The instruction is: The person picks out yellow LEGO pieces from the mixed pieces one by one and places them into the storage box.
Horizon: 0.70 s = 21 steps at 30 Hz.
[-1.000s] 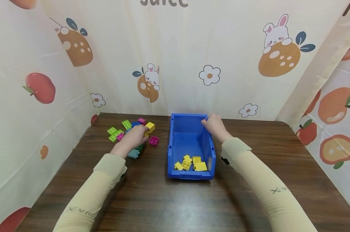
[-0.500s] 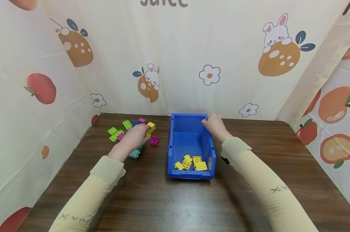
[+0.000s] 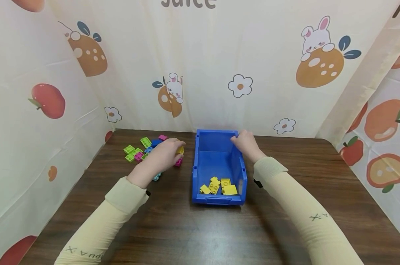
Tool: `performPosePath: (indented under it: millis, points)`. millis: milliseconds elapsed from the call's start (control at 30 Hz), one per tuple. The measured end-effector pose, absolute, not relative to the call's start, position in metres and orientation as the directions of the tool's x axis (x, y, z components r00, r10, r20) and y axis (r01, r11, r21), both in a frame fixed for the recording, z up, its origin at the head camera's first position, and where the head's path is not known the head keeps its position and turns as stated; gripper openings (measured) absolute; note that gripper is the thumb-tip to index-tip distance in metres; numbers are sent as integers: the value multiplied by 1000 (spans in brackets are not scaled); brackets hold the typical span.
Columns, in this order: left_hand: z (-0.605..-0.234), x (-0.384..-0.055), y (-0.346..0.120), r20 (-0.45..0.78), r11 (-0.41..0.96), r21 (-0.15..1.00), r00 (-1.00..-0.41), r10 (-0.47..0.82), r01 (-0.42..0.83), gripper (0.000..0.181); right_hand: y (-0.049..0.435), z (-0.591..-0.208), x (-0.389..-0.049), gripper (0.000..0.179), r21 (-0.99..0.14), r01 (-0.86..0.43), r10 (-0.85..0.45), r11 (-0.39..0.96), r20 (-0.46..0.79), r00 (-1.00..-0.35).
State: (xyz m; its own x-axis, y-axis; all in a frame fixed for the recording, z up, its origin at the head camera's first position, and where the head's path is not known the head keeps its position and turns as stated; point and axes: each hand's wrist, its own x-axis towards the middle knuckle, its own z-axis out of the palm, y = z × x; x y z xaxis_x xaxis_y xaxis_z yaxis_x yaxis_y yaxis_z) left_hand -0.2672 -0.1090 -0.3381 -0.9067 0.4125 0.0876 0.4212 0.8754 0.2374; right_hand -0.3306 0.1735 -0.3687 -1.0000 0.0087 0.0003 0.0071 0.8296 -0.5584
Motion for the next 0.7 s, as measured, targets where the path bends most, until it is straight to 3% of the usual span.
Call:
performPosePath:
  millis: [700]
  points:
    - [-303,-247,-67,147,802,162,-818,557,575,44,173,-367,-330,39,-556,7,7,831,-2,-1000]
